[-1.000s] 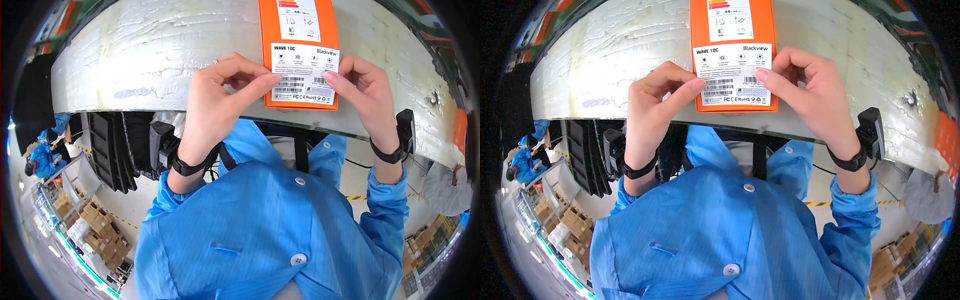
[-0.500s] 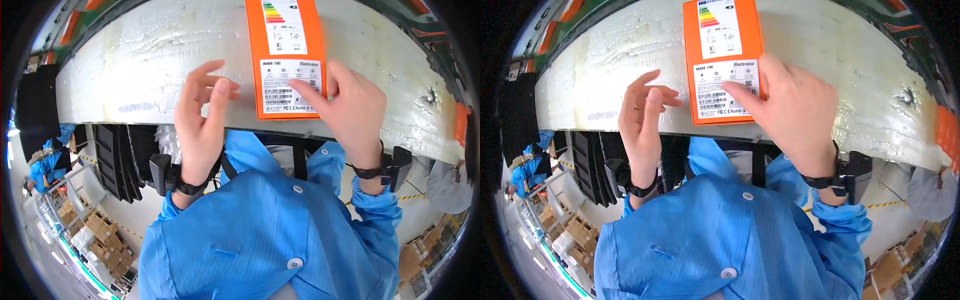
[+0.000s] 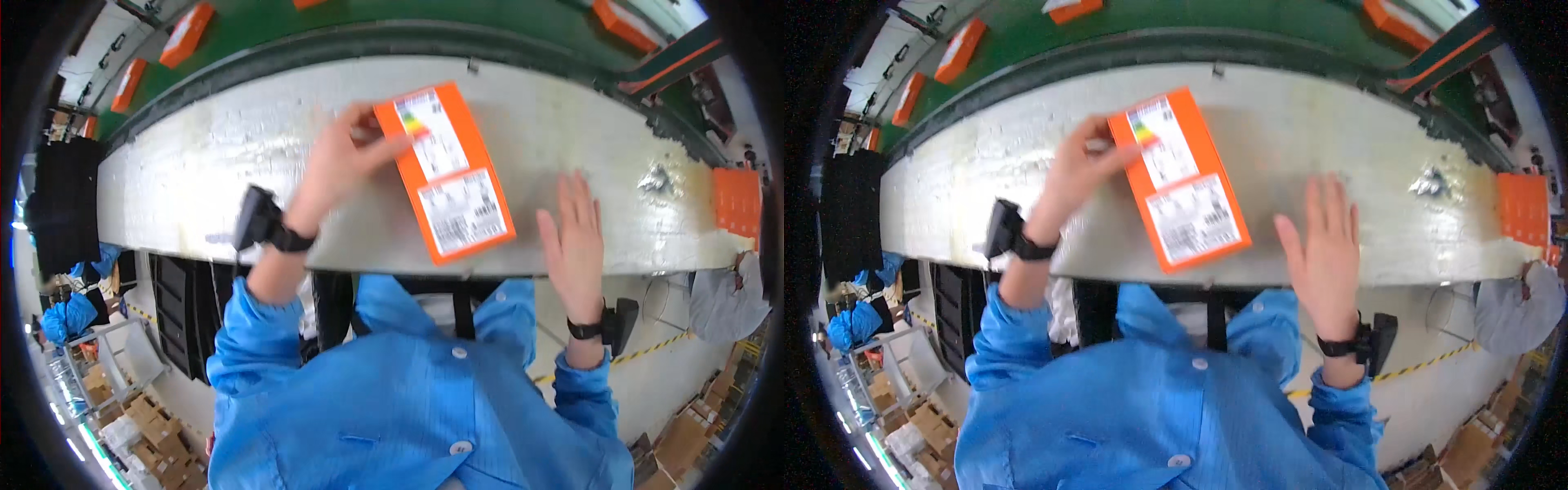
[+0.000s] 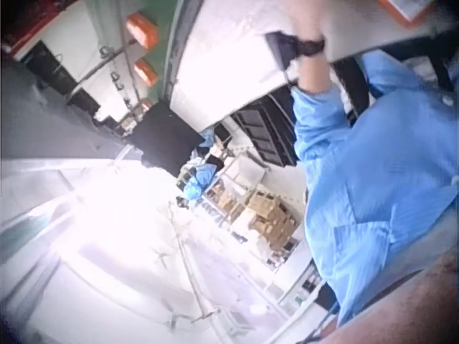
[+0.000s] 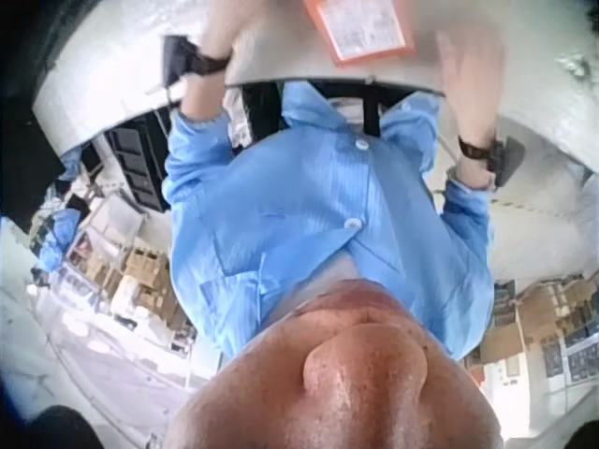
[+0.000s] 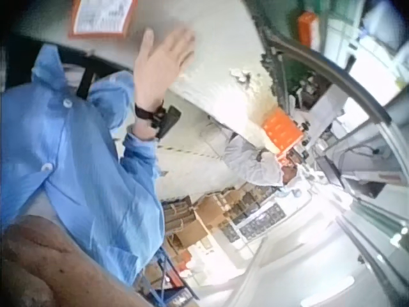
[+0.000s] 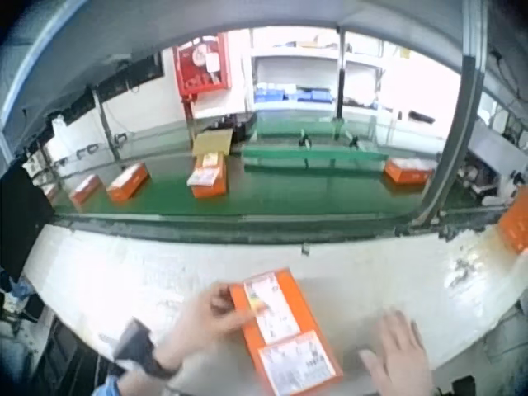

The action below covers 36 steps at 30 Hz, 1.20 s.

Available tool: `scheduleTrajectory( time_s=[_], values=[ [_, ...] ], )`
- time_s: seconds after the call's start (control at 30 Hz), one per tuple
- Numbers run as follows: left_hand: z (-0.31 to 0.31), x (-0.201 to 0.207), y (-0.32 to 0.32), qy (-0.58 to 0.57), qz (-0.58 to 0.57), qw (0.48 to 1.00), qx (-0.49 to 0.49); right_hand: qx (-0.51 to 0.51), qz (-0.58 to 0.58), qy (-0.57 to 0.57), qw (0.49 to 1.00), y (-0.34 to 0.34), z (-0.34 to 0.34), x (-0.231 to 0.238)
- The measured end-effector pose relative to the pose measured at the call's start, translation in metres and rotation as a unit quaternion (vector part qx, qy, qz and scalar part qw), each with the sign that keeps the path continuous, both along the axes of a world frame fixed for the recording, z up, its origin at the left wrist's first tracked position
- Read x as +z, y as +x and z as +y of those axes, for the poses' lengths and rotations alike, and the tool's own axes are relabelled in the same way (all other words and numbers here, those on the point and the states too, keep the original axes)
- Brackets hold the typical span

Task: Applying technical specification labels to smartphone product boxes on a conveyor belt.

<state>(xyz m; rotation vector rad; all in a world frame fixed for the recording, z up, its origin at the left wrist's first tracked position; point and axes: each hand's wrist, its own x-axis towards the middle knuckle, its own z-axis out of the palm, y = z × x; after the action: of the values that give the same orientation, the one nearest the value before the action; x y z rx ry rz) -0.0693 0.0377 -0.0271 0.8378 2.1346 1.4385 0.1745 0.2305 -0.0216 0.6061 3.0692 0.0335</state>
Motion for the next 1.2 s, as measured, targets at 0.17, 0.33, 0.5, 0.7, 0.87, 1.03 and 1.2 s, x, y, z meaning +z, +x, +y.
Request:
scheduleTrajectory(
  time_s=[0.17, 0.33, 0.5, 0.7, 0.87, 1.03, 1.2],
  values=[
    [0.036, 0.002, 0.053, -0.105, 0.155, 0.982, 0.019, 0.101, 0.077, -0.105, 0.986, -0.028, 0.002, 0.036],
    [0.046, 0.034, -0.007, -0.001, 0.138, 0.990, 0.012, 0.158, 0.100, -0.107, 0.977, -0.095, 0.111, 0.033],
    [0.072, 0.019, -0.155, 0.051, 0.168, 0.963, 0.206, 0.213, 0.215, -0.008, 0.953, -0.212, 0.227, 0.035],
    [0.117, -0.006, -0.221, -0.156, 0.292, 0.870, 0.366, 0.193, 0.314, -0.070, 0.927, -0.285, 0.186, 0.007],
    [0.158, -0.016, -0.240, -0.201, 0.255, 0.864, 0.384, 0.214, 0.304, -0.186, 0.909, -0.302, 0.124, -0.023],
    [0.158, -0.022, -0.222, -0.118, 0.319, 0.852, 0.398, 0.111, 0.364, -0.432, 0.817, -0.359, 0.088, -0.042],
    [0.105, -0.004, -0.114, -0.034, 0.348, 0.900, 0.261, 0.066, 0.335, -0.614, 0.712, -0.347, 0.052, -0.043]
  ],
)
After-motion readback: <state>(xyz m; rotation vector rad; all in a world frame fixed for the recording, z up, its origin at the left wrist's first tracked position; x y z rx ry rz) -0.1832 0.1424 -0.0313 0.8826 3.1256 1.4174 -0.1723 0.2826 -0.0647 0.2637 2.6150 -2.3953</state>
